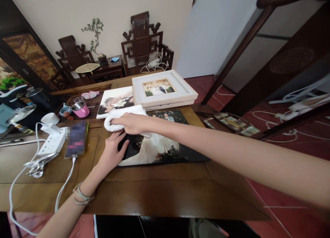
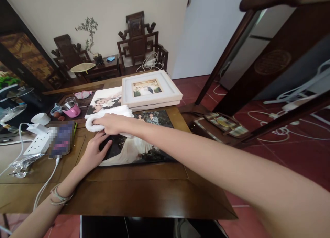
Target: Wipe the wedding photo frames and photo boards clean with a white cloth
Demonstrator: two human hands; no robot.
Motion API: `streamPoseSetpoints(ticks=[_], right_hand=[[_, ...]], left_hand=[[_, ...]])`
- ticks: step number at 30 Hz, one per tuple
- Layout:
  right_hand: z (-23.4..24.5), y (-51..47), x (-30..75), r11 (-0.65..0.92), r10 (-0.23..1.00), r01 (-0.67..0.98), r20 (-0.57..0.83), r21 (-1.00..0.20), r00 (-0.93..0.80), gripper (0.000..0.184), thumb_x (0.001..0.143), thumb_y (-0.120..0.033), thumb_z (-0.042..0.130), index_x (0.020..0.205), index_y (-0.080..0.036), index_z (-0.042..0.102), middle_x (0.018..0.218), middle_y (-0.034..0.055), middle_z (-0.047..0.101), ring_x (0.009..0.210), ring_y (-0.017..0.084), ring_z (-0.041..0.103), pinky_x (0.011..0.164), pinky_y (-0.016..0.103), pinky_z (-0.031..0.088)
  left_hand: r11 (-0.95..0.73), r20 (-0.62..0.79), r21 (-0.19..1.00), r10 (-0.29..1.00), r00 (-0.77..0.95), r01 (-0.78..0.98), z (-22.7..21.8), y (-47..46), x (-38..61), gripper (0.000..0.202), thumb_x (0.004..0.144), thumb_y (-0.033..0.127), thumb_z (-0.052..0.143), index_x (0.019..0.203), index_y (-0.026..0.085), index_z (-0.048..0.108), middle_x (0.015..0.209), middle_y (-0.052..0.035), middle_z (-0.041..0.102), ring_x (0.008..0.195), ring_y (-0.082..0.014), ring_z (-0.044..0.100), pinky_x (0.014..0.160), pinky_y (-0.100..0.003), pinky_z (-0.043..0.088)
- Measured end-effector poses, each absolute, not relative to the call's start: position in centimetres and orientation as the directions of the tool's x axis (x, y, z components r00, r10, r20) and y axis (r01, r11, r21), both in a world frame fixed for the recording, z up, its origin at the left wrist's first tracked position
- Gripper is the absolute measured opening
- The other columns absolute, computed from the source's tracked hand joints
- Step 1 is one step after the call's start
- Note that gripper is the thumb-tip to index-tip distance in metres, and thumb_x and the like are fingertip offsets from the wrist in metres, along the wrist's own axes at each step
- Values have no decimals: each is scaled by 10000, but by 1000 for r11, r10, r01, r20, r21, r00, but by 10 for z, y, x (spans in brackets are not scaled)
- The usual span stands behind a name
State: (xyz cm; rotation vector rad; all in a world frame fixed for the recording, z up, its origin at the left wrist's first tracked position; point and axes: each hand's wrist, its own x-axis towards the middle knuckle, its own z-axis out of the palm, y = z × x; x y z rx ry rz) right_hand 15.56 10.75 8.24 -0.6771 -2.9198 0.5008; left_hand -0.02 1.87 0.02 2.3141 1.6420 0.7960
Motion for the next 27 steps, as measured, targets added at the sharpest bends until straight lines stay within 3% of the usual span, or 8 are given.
streamPoseSetpoints(ticks=[4,7,10,13,16,19,23,27], right_hand=[[78,98,195,840,467,447,-9,-308,-884,586,759,22,401,1284,-183,563,1033,124,675,869,241,623,684,303,436],[69,90,253,787,571,575,-86,-225,-816,614,712,40,371,1241,-191,579,1022,113,648,817,234,623,709,327,449],[54,87,310,752,633,630,-56,-194,-772,613,690,41,333,1208,-176,576,920,100,646,898,263,627,766,357,460],[35,85,341,715,685,679,-28,-166,-728,602,695,13,352,1225,-182,561,1089,144,651,998,298,633,816,415,484],[24,82,344,697,714,708,15,-113,-700,659,674,24,379,1265,-211,550,1375,175,532,1212,353,550,888,503,494],[25,78,332,716,697,693,33,-82,-716,683,647,67,371,1245,-192,576,1433,179,493,1309,375,466,940,567,486],[29,52,316,788,615,613,62,-49,-786,686,610,125,376,1180,-164,626,1519,154,397,1408,414,281,1034,659,381],[29,5,302,860,504,496,45,-120,-863,652,575,130,422,1087,-185,676,1547,135,349,1422,438,195,1057,718,288]], left_hand=[[-370,312,451,918,245,812,-1,19,-1,350,939,302,487,1229,182,642,1342,-138,610,1323,-318,497,1049,-519,439],[-356,296,472,926,235,807,-1,21,-2,400,945,326,481,1275,145,615,1418,-149,547,1402,-314,397,1104,-547,379],[-354,307,496,926,221,793,-2,22,-2,415,945,336,482,1270,119,620,1433,-158,526,1404,-301,394,1125,-535,361],[-387,343,508,910,231,770,-1,23,-2,409,944,335,481,1258,119,632,1442,-150,517,1400,-282,405,1140,-497,360],[-390,363,500,905,222,773,-1,23,-2,421,933,340,501,1272,121,621,1451,-152,508,1383,-278,432,1146,-479,359],[-368,345,475,913,216,800,-2,23,-2,477,937,347,490,1335,94,561,1472,-174,477,1394,-288,415,1152,-496,346],[-364,354,440,911,214,821,-3,23,-3,498,946,362,478,1331,54,550,1452,-207,490,1370,-298,450,1147,-506,354],[-371,381,410,900,213,833,-4,25,-4,474,944,372,491,1302,74,579,1420,-195,531,1340,-291,491,1129,-496,386]])
